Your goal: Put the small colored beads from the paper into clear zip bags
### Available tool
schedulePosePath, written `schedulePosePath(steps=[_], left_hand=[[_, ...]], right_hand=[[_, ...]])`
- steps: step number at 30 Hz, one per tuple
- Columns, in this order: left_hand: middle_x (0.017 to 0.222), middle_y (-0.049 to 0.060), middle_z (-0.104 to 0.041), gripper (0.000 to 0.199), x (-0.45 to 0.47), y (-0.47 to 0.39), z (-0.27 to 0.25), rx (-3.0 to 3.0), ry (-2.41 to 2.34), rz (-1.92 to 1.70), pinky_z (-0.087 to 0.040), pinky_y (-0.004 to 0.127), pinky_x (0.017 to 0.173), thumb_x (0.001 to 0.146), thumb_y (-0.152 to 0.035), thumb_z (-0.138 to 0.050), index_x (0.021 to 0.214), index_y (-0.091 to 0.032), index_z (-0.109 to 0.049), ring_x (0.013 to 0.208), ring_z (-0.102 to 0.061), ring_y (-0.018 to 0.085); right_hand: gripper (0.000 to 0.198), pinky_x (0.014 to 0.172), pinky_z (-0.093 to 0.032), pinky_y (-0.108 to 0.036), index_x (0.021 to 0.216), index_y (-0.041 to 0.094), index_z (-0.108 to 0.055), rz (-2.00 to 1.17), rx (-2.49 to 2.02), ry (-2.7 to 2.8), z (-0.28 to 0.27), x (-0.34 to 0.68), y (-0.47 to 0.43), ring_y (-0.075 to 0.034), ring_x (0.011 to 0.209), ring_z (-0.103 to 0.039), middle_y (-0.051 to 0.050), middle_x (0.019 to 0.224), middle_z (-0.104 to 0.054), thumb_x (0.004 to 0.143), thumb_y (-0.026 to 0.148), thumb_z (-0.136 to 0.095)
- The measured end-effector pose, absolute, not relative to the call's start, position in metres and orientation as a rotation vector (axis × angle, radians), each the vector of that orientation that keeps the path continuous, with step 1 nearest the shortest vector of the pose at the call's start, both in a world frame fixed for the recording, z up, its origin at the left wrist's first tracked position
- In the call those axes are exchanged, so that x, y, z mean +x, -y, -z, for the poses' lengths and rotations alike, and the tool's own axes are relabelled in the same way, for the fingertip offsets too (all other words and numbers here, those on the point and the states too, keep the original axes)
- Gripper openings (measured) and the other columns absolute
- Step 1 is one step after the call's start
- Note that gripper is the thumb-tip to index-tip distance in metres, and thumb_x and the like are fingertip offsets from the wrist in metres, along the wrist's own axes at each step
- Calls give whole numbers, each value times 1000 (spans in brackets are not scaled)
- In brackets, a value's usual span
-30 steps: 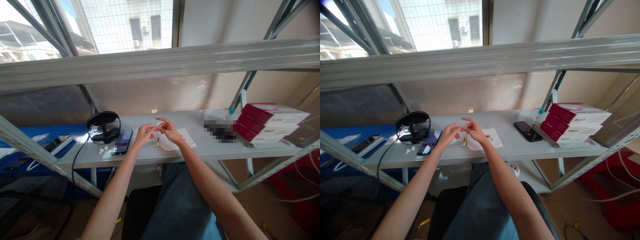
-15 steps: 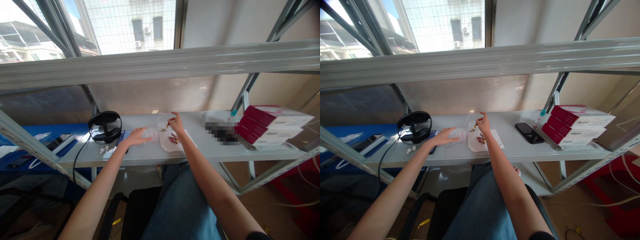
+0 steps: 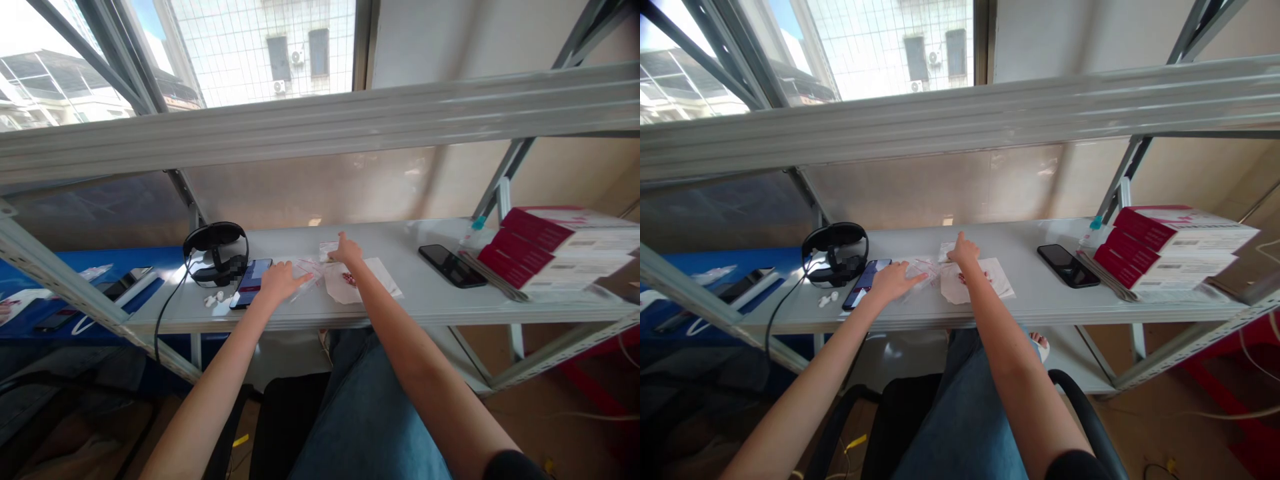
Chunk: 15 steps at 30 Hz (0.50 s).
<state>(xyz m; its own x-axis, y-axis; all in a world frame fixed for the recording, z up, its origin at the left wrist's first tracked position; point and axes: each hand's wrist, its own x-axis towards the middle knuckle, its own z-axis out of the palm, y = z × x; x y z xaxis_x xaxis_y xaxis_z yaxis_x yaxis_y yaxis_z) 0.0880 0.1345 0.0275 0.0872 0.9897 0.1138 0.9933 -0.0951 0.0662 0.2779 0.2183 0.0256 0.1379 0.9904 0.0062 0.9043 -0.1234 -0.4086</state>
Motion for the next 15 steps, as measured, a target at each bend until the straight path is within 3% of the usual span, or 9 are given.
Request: schedulePosePath(steps=[4,9,12,15], left_hand=[[109,13,-58,79,82,-133,-29,-2366,2096,265,-41,36,81,70,-77,-24,115,-19,-53,103,-52,30],[140,12,-31,93,86,-131,-17,-2476,1855,417,-31,41,96,64,-76,-43,139,-25,-21,121,-36,33],[142,12,-26,87,93,-131,-11,-2543,1858,375,-29,43,97,68,-72,-42,139,-25,-21,123,-34,34],[138,13,-31,79,103,-131,-10,-2516,1922,342,-30,44,95,72,-69,-39,136,-24,-28,120,-36,34]], right_hand=[[80,87,-34,-41,132,17,-27,-301,-2146,1820,-22,269,-220,-31,112,-45,-17,119,-50,63,33,-66],[78,85,-34,-43,132,15,-28,-352,-2100,1814,-17,265,-224,-33,111,-46,-18,112,-55,63,24,-63],[76,84,-35,-44,133,15,-28,-379,-2041,1802,-16,265,-226,-34,108,-48,-18,105,-59,63,16,-58],[75,83,-37,-43,133,16,-27,-384,-1946,1802,-14,263,-226,-31,101,-53,-16,104,-59,63,11,-53]])
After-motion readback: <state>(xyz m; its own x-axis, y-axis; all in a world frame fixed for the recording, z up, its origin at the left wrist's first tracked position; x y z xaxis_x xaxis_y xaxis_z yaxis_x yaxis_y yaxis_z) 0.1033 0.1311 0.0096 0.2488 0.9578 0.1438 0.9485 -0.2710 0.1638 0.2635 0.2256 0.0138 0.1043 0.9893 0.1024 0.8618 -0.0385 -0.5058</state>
